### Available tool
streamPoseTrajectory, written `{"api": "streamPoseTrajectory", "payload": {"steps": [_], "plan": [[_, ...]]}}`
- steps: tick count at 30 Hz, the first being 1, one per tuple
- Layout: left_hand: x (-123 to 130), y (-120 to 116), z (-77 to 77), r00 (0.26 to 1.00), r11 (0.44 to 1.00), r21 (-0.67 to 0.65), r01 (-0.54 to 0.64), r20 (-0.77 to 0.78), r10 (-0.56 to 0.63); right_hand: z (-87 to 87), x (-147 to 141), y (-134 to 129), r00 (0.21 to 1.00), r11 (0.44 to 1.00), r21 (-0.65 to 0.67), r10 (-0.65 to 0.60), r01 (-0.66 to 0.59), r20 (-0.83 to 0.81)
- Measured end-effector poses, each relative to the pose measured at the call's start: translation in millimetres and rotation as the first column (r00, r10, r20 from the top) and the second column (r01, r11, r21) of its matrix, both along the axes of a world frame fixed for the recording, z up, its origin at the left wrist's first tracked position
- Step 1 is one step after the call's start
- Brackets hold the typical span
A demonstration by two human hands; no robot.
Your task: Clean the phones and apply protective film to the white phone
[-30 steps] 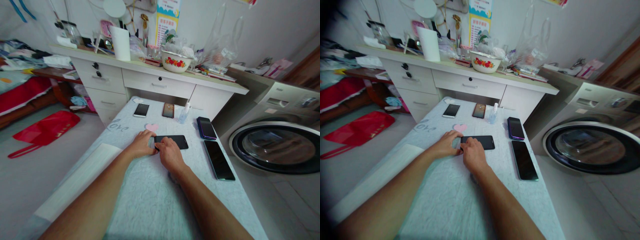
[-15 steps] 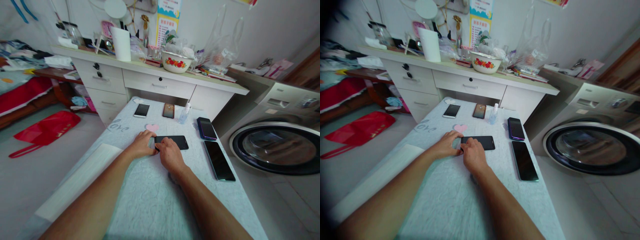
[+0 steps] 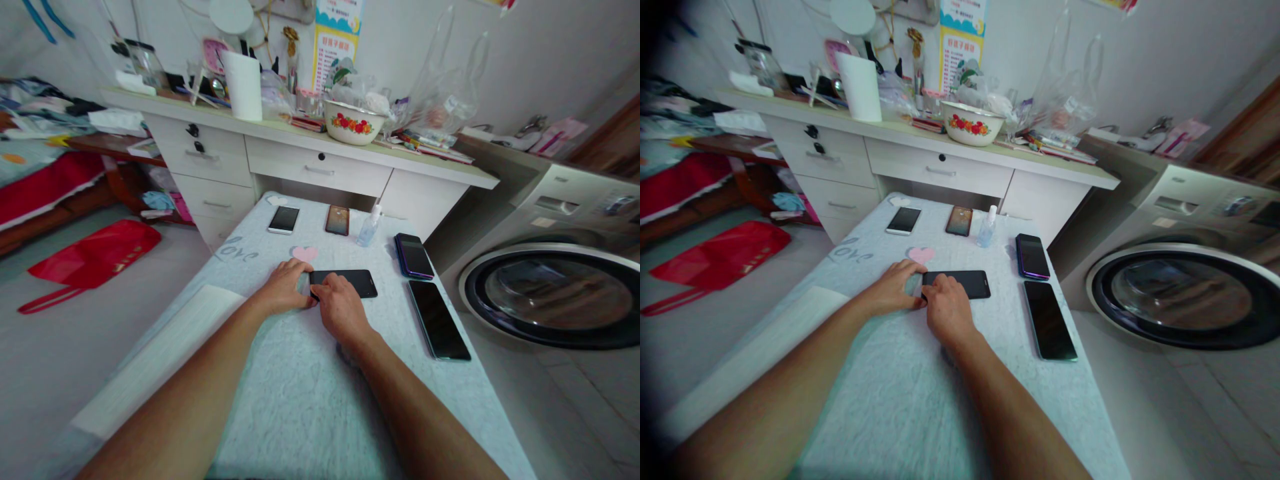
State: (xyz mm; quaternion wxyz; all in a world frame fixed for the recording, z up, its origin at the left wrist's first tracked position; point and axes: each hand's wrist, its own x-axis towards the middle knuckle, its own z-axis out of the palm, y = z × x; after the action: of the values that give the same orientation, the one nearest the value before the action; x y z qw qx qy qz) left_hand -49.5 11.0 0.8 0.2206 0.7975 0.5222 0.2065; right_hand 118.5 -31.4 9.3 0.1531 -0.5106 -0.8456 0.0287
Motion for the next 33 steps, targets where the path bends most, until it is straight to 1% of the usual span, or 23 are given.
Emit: {"api": "streamPoseTrajectory", "payload": {"steps": [12,17,21,26,33], "plan": [[-0.5,1.2,-2.8,1.0,1.0,0.006,-0.001,0.002,0.001,1.5,-0.6,-0.9,1.0,1.0,-0.024,0.002,-0.002,0.004],[-0.8,1.7,-4.4,1.0,1.0,0.022,0.005,-0.004,-0.005,3.4,-1.5,-3.1,0.999,0.999,-0.03,0.035,-0.035,-0.005],[-0.1,1.5,-2.9,1.0,1.0,0.023,0.007,0.001,-0.007,3.7,-0.9,-2.9,0.999,0.998,-0.035,0.054,-0.054,-0.004],[1.0,-0.1,0.9,1.0,1.0,-0.003,0.002,-0.017,-0.002,1.5,2.6,0.5,1.0,0.999,-0.026,0.026,-0.026,-0.012],[0.7,-0.7,2.3,0.999,1.0,-0.013,-0.003,-0.036,0.003,-1.1,4.4,2.0,0.999,1.0,-0.015,0.001,-0.002,-0.035]]}}
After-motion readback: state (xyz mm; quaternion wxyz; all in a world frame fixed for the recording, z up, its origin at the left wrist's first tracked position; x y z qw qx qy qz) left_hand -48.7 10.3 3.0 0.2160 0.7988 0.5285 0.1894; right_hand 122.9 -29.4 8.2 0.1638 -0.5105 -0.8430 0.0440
